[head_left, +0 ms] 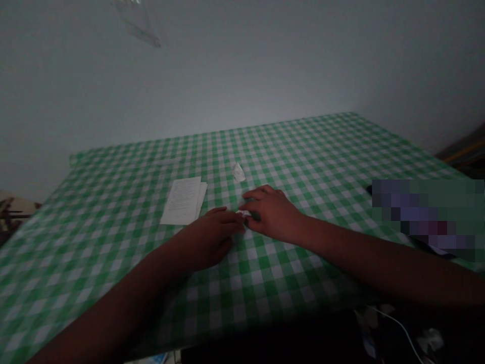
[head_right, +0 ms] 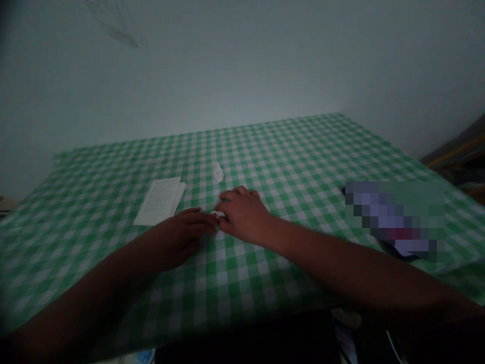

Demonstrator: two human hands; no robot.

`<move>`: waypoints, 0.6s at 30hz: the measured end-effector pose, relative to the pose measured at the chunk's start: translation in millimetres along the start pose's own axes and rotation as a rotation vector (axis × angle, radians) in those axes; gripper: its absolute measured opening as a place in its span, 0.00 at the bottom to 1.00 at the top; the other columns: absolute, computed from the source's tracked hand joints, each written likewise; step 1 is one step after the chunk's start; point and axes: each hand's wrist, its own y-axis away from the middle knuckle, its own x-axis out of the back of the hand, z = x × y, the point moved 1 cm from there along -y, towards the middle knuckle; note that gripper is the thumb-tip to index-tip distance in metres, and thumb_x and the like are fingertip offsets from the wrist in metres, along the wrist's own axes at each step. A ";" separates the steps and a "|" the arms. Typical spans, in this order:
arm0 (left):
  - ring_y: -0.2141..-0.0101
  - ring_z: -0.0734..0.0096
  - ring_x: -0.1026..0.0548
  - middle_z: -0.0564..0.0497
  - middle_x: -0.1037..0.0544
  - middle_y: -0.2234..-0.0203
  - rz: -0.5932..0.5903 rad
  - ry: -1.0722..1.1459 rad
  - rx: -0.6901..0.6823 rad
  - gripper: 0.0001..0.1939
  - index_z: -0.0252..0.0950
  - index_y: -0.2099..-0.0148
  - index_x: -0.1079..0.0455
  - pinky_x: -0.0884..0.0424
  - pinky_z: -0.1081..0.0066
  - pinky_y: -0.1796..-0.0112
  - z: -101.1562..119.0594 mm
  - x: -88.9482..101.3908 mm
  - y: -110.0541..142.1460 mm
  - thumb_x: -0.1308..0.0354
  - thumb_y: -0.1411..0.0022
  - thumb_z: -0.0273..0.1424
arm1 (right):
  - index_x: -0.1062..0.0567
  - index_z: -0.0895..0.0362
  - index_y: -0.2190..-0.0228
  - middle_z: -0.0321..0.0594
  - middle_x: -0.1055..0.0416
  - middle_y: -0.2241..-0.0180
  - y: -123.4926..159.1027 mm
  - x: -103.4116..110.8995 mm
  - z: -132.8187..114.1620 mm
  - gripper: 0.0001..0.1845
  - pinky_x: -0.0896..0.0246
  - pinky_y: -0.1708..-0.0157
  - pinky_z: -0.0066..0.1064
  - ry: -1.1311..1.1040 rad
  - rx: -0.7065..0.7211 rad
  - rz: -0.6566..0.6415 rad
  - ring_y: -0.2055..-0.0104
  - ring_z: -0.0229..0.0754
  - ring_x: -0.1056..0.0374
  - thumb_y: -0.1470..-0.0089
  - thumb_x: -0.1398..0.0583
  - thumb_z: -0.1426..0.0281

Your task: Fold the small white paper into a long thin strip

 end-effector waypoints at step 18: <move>0.46 0.65 0.29 0.45 0.28 0.46 0.036 0.154 0.033 0.17 0.36 0.51 0.31 0.32 0.62 0.45 -3.8 -5.3 -1.4 0.51 0.39 0.20 | 0.21 0.43 0.56 0.34 0.30 0.46 -7.8 1.5 17.9 0.15 0.47 0.54 0.46 -0.101 0.022 -0.014 0.48 0.53 0.41 0.45 0.40 0.66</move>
